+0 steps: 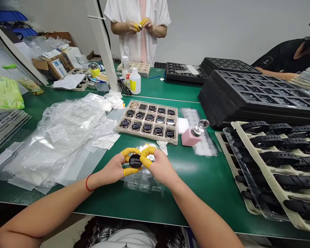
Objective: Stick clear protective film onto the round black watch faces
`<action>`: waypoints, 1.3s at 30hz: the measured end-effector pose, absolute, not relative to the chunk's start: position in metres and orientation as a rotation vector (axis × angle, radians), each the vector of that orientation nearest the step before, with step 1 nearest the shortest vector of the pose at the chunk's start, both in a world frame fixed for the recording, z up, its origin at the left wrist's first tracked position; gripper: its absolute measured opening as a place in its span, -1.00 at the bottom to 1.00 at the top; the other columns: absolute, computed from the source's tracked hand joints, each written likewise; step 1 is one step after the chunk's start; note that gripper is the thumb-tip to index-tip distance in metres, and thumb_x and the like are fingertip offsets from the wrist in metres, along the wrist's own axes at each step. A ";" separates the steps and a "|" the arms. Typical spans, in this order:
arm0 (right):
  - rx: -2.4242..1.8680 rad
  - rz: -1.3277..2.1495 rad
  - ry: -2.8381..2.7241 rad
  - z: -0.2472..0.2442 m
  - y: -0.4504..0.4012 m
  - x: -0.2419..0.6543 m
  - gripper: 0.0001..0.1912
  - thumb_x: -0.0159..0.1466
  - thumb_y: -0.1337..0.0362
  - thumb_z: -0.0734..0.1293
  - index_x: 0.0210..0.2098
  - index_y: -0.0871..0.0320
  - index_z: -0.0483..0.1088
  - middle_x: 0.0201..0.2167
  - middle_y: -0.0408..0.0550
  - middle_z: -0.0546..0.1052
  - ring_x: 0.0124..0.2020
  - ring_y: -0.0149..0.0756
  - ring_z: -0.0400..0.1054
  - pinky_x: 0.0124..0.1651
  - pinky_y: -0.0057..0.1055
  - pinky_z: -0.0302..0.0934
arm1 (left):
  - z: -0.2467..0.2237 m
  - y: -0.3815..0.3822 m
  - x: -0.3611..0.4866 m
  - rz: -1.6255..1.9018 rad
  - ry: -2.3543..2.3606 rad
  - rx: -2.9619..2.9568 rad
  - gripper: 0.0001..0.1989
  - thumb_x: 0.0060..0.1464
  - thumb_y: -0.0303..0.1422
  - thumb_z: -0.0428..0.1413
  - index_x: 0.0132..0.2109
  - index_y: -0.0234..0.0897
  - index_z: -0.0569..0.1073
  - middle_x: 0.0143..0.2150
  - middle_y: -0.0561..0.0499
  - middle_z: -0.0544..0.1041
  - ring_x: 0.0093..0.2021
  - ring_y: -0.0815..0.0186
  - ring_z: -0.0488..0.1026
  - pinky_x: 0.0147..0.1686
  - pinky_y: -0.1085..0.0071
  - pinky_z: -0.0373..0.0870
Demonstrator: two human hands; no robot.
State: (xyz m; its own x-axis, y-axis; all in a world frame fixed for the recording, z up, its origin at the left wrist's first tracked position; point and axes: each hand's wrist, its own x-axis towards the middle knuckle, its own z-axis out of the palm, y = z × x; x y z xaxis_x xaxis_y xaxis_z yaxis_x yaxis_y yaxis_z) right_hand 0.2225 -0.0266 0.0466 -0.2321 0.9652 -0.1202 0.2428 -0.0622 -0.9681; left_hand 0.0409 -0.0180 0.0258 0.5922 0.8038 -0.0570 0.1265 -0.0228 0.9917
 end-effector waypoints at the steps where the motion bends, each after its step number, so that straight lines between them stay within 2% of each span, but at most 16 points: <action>1: -1.333 1.341 -1.526 0.047 -0.027 0.223 -0.97 0.07 0.31 0.27 -0.46 0.13 0.32 -0.35 -0.11 0.45 -0.15 -0.20 0.29 0.00 -0.25 0.09 | 0.026 -0.018 0.041 0.651 0.814 1.521 -0.60 0.01 -0.38 0.18 0.01 -0.14 0.28 -0.10 0.01 0.48 -0.16 0.28 0.48 -0.14 0.35 0.39; 9: -1.385 1.326 -1.540 0.048 -0.027 0.222 -0.93 0.07 0.26 0.26 -0.45 0.12 0.33 -0.31 -0.09 0.45 -0.08 -0.14 0.25 0.00 -0.23 0.05 | 0.022 -0.019 0.039 0.626 0.847 1.512 -0.55 0.00 -0.34 0.19 0.04 -0.15 0.26 -0.14 0.00 0.50 -0.18 0.26 0.49 -0.15 0.32 0.38; 18: -1.368 1.298 -1.550 0.048 -0.028 0.222 -0.95 0.09 0.28 0.26 -0.47 0.13 0.31 -0.33 -0.13 0.45 -0.23 -0.25 0.29 -0.11 -0.30 0.12 | 0.023 -0.019 0.040 0.631 0.843 1.505 -0.57 0.00 -0.33 0.19 0.03 -0.17 0.27 -0.18 0.00 0.52 -0.18 0.27 0.47 -0.13 0.33 0.36; 26: -1.382 1.206 -1.620 0.047 -0.028 0.223 -0.95 0.11 0.28 0.26 -0.44 0.12 0.33 -0.31 -0.12 0.47 -0.22 -0.24 0.32 -0.08 -0.29 0.15 | 0.024 -0.019 0.041 0.638 0.839 1.464 -0.57 -0.02 -0.36 0.21 0.01 -0.18 0.29 -0.19 0.00 0.50 -0.20 0.30 0.46 -0.16 0.36 0.36; 30: -1.478 0.930 -1.755 0.040 -0.016 0.237 -0.85 0.19 0.21 0.24 -0.29 0.11 0.37 -0.24 -0.06 0.49 -0.19 -0.21 0.33 -0.10 -0.27 0.18 | 0.032 -0.017 0.038 0.636 0.791 1.292 -0.52 -0.04 -0.38 0.23 0.02 -0.19 0.25 -0.25 0.03 0.49 -0.21 0.30 0.48 -0.16 0.35 0.38; 32: -1.589 0.710 -1.920 0.029 -0.008 0.242 -0.84 0.22 0.25 0.23 -0.25 0.13 0.39 -0.25 -0.01 0.49 -0.20 -0.18 0.33 -0.12 -0.26 0.18 | 0.037 -0.014 0.035 0.569 0.735 1.204 -0.48 -0.06 -0.37 0.24 0.03 -0.20 0.23 -0.25 0.02 0.50 -0.21 0.28 0.50 -0.13 0.31 0.38; 36: -1.859 0.335 -2.247 0.002 0.003 0.233 -0.85 0.17 0.33 0.29 -0.24 0.21 0.39 -0.29 0.14 0.47 -0.24 -0.06 0.32 -0.23 -0.24 0.16 | 0.039 -0.011 0.031 0.485 0.712 1.184 -0.45 -0.06 -0.35 0.25 0.05 -0.21 0.20 -0.24 -0.01 0.50 -0.20 0.25 0.50 -0.14 0.28 0.38; 39: -1.982 0.225 -2.263 -0.012 0.005 0.223 -0.88 0.17 0.33 0.30 -0.27 0.21 0.37 -0.30 0.16 0.43 -0.26 -0.07 0.29 -0.27 -0.27 0.14 | 0.034 -0.011 0.031 0.543 0.783 1.247 -0.45 -0.06 -0.34 0.24 0.05 -0.19 0.19 -0.26 0.03 0.48 -0.23 0.30 0.48 -0.19 0.33 0.38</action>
State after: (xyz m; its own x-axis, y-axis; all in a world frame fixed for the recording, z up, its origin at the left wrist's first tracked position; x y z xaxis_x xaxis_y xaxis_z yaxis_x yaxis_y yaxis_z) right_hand 0.2234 0.0047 -0.0117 -0.1324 0.9912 -0.0040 0.9725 0.1292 -0.1936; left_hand 0.0314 -0.0108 0.0344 0.6319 0.7419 -0.2244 0.0495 0.2503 0.9669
